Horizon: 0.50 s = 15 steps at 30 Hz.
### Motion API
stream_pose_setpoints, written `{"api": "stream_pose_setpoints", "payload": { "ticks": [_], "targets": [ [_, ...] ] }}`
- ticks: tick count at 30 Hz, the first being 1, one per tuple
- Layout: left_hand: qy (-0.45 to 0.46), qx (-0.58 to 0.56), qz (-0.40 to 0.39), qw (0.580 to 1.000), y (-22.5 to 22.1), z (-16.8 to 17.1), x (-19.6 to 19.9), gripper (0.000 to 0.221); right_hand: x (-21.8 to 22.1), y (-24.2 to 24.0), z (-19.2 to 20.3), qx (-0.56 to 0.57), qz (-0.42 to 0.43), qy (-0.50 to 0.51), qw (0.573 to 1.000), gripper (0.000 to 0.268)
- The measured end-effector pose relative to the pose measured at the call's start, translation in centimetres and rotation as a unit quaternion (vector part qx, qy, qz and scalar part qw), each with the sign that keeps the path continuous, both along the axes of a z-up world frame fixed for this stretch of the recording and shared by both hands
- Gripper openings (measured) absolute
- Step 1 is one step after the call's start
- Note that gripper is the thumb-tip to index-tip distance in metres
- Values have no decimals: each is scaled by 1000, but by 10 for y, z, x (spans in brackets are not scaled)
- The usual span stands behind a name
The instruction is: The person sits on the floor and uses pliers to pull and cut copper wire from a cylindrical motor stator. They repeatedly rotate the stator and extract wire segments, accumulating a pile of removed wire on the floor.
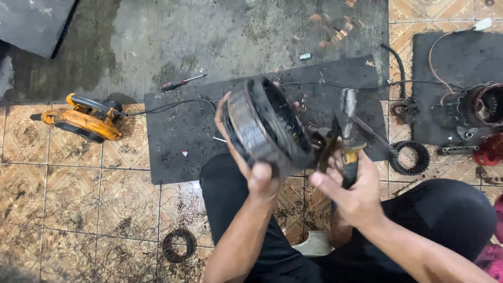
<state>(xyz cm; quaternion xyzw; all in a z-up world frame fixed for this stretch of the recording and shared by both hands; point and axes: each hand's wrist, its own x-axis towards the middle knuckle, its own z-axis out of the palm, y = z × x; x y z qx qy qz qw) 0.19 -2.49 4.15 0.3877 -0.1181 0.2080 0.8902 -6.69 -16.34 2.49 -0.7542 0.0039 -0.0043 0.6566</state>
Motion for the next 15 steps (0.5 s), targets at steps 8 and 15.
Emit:
{"api": "stream_pose_setpoints", "payload": {
  "ticks": [8,15],
  "targets": [
    [26,174,127,976,-12,-1,0,114,6,18,-21,-30,-130,-173,976,46],
    [-17,-78,-68,994,6,4,-12,81,26,-18,-5,-31,-113,-161,980,64]
  ]
}}
